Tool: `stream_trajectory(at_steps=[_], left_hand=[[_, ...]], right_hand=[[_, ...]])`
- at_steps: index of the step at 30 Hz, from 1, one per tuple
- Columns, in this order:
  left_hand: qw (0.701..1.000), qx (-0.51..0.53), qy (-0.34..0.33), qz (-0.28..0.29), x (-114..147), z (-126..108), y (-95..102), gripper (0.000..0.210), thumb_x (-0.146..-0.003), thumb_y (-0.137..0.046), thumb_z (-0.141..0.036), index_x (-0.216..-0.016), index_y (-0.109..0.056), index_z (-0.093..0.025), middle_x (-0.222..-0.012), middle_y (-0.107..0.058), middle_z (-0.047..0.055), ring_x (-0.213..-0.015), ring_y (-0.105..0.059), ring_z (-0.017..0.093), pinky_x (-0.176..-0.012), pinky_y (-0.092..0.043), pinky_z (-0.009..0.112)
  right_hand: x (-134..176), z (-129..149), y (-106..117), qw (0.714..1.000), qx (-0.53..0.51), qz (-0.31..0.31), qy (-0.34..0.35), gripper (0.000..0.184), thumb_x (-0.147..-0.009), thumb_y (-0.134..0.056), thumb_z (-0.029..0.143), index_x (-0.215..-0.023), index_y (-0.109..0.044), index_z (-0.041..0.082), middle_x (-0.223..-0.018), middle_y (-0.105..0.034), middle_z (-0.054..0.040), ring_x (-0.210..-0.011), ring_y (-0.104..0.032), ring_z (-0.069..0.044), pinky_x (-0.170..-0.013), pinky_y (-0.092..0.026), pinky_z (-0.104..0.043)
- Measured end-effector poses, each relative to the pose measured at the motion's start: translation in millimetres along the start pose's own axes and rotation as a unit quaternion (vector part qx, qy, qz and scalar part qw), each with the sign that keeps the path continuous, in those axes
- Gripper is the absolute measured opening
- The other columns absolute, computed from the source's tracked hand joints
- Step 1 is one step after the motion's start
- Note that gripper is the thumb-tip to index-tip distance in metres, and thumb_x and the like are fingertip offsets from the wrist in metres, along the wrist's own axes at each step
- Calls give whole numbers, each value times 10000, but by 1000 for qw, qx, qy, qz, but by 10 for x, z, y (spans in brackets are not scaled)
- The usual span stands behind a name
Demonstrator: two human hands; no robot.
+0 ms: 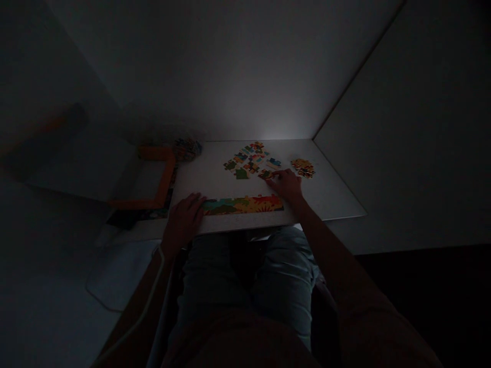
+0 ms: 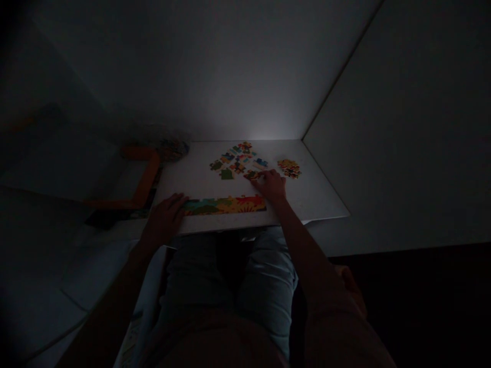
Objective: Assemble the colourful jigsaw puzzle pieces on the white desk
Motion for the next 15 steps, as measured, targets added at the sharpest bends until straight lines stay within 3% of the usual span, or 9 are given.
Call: stream_trajectory(at_steps=[3,8,11,15], left_hand=[[1000,4,9,-14,-3,18,-12,432,-976,-308,-312,-1370,-459,-218,-1434,-414,83,-1344,-359,262,-1112,-298,490],[1000,12,9,19,5,-65,116,443,-984,-284,-313,-1371,-456,-181,-1438,-408,95,-1347,-359,255,-1122,-296,471],[1000,13,12,23,11,-89,165,447,-988,-278,-326,-1368,-457,-174,-1434,-413,98,-1342,-365,257,-1120,-297,472],[1000,9,12,3,15,-7,60,454,-985,-300,-361,-1368,-455,-172,-1440,-402,104,-1346,-356,266,-1113,-303,473]], right_hand=[[-2,-52,-4,1000,-4,-14,-13,413,-851,-447,558,-1174,-576,335,-1201,-580,-90,-1124,-524,-292,-975,-370,-480],[-15,-71,-17,999,2,-37,-17,433,-876,-382,458,-1247,-550,311,-1249,-550,-111,-1169,-483,-314,-965,-374,-498],[3,-28,-23,1000,16,-23,7,419,-892,-368,459,-1238,-579,353,-1315,-519,-66,-1209,-438,-331,-985,-354,-513],[35,53,-18,998,13,2,67,439,-917,-340,503,-1318,-504,433,-1399,-476,32,-1233,-401,-337,-998,-324,-549]])
Point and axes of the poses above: each hand's wrist, its own x-axis away from the middle knuckle, its own y-axis out of the back of the hand, z = x × y, the point moved 4 cm from there along -x, towards the middle knuckle
